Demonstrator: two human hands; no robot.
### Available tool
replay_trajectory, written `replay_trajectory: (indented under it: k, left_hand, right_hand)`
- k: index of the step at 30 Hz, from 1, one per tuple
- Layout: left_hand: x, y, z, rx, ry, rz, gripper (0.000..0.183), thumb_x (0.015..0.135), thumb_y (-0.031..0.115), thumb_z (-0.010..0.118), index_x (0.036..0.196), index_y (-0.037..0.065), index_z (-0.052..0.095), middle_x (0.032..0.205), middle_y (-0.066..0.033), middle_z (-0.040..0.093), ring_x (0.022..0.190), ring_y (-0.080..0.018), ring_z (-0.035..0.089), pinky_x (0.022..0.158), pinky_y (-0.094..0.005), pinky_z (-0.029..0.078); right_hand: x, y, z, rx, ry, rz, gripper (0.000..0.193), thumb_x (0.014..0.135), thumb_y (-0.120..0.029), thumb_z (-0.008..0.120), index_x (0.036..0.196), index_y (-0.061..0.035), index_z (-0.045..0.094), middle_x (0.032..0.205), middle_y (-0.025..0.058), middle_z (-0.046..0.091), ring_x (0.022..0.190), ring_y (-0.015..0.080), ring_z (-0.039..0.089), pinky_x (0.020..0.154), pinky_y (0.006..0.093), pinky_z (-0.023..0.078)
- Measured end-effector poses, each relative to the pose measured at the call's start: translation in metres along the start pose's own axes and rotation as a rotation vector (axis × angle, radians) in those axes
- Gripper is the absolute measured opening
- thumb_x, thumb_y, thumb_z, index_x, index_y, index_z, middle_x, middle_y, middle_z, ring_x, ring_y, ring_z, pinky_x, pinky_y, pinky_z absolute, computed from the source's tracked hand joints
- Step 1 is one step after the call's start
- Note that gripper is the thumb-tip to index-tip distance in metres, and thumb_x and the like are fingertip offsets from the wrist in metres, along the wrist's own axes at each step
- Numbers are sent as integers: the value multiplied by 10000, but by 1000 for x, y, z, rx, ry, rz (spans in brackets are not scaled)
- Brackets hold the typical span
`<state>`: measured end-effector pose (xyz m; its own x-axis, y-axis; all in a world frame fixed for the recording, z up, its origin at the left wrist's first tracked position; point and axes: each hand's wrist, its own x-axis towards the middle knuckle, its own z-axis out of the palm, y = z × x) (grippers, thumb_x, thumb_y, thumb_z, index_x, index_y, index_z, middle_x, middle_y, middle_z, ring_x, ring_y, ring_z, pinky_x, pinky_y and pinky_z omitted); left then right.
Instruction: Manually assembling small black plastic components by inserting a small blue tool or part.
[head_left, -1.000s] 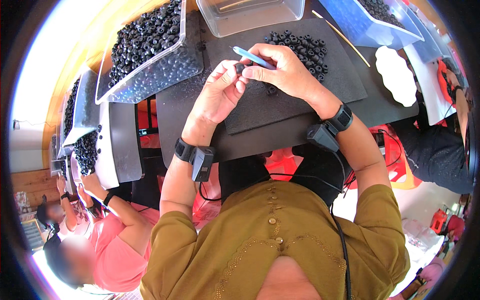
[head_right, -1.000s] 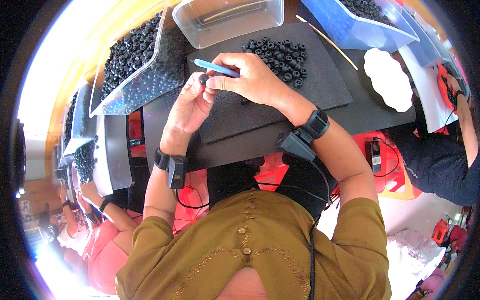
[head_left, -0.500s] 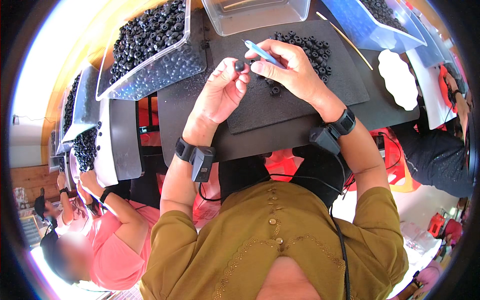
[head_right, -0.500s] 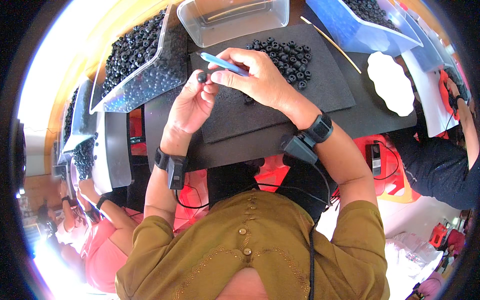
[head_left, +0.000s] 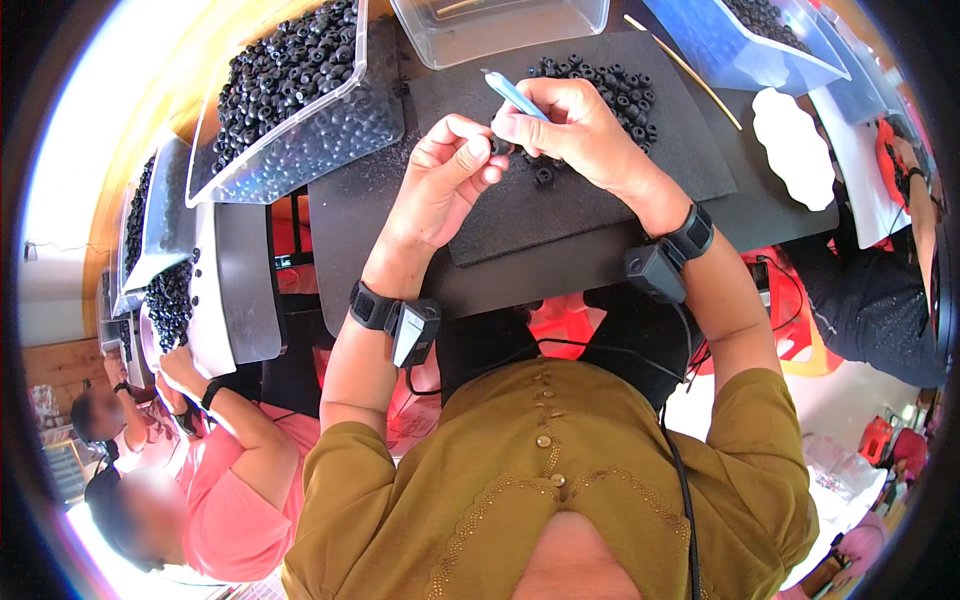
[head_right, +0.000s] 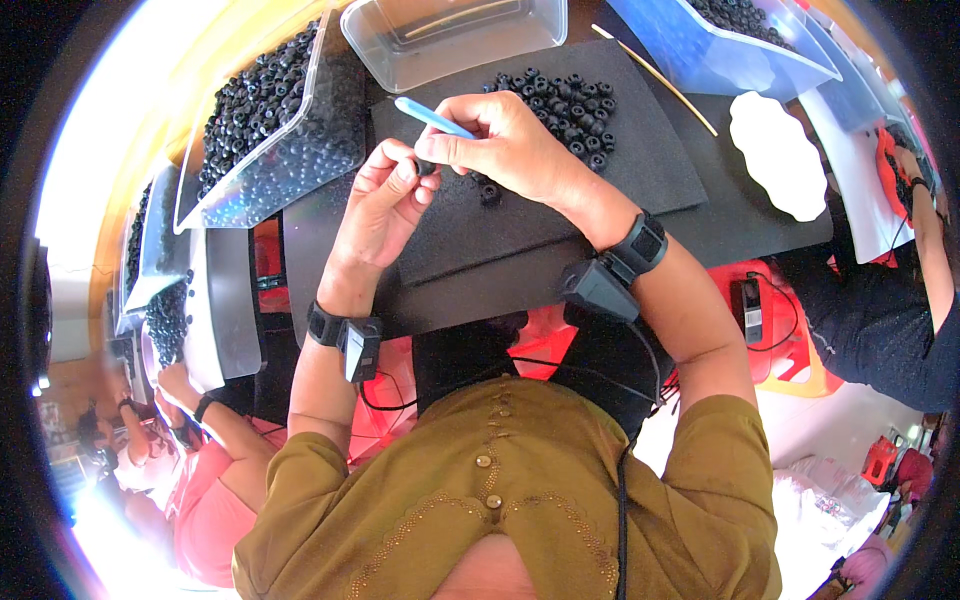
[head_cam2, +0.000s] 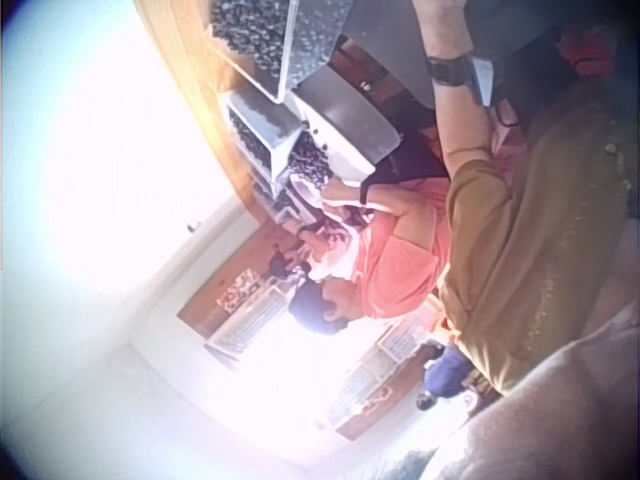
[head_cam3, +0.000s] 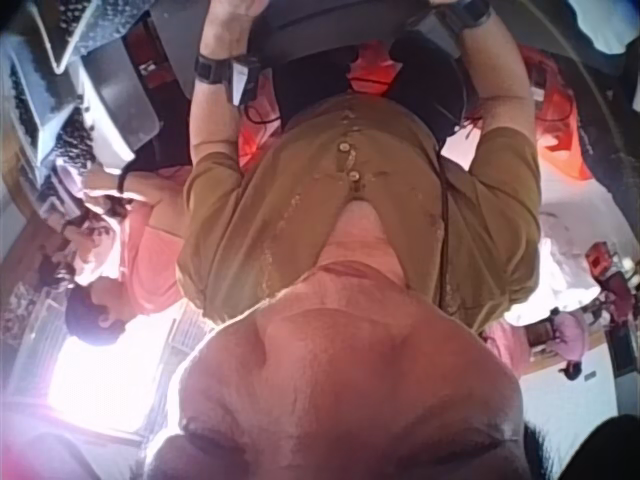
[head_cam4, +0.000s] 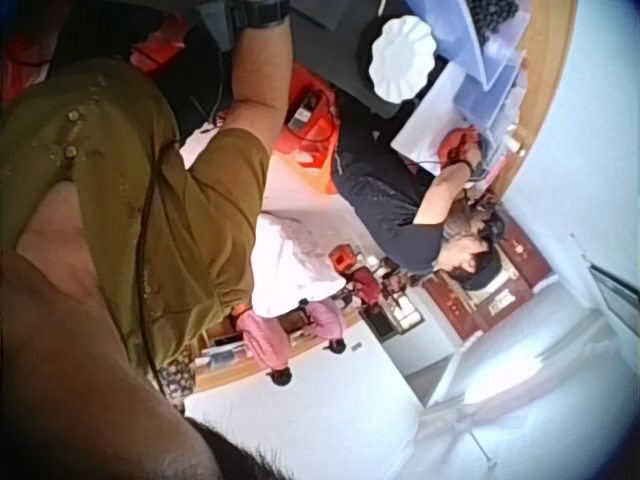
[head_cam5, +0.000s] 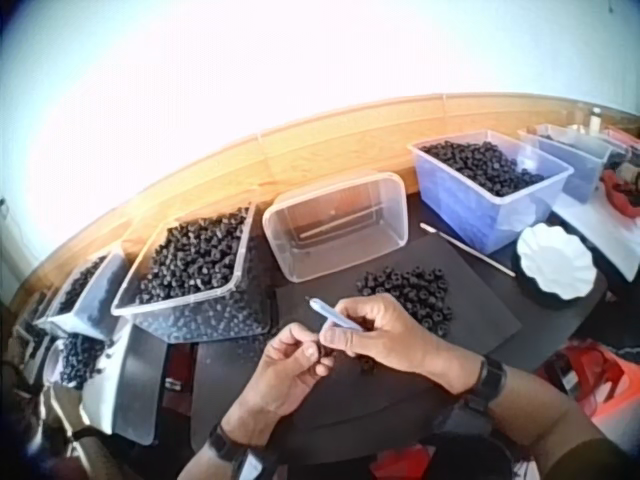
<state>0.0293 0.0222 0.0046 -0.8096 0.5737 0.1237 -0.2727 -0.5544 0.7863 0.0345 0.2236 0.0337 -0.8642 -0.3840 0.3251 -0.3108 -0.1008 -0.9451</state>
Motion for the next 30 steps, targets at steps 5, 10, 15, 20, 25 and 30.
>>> replay_trajectory:
  k: [5, 10, 15, 20, 25, 30]
  left_hand:
    - [0, 1, -5, -97, -75, -65, 87, 956, 108, 611, 1026, 58, 609, 1008, -75, 658, 891, -128, 626, 759, -219, 529]
    - [0, 10, -8, -330, -33, -28, 141, 965, 89, 586, 1101, 56, 607, 1097, -117, 629, 951, -169, 615, 795, -222, 545]
    - [1, 15, -14, -376, 3, 17, 214, 967, 84, 577, 1176, 39, 584, 1089, -124, 620, 965, -200, 616, 825, -235, 568]
    - [-1, 17, -11, -386, 27, 22, 235, 964, 87, 584, 1194, 40, 571, 1074, -114, 633, 957, -197, 628, 824, -240, 569]
    - [-1, 15, -13, -345, 52, 37, 229, 957, 84, 595, 1183, 53, 582, 1055, -94, 647, 947, -185, 639, 824, -238, 566]
    - [-1, 13, -13, -319, 49, 56, 207, 948, 49, 596, 1155, 68, 605, 1032, -85, 655, 949, -179, 638, 824, -237, 561]
  right_hand:
    - [3, 6, 1, -94, 60, -16, 207, 942, -238, 645, 887, -40, 670, 708, -48, 571, 627, 31, 483, 574, 199, 386]
    - [1, -1, 4, -190, 139, -99, 282, 954, -310, 608, 914, -34, 649, 653, -10, 537, 607, 60, 492, 559, 240, 392]
    - [1, 0, 6, -465, 106, -190, 329, 955, -358, 571, 939, -37, 644, 639, 94, 549, 579, 211, 562, 559, 326, 426]
    - [0, 1, 5, -618, 71, -241, 319, 961, -319, 576, 958, -8, 646, 680, 79, 567, 595, 174, 552, 578, 297, 432]
    - [1, 4, 5, -735, 97, -347, 291, 945, -304, 595, 967, -20, 656, 702, 94, 595, 584, 224, 568, 562, 317, 442]
    - [0, 4, 4, -745, 109, -337, 282, 948, -301, 592, 962, -26, 653, 698, 90, 599, 582, 228, 571, 561, 318, 446]
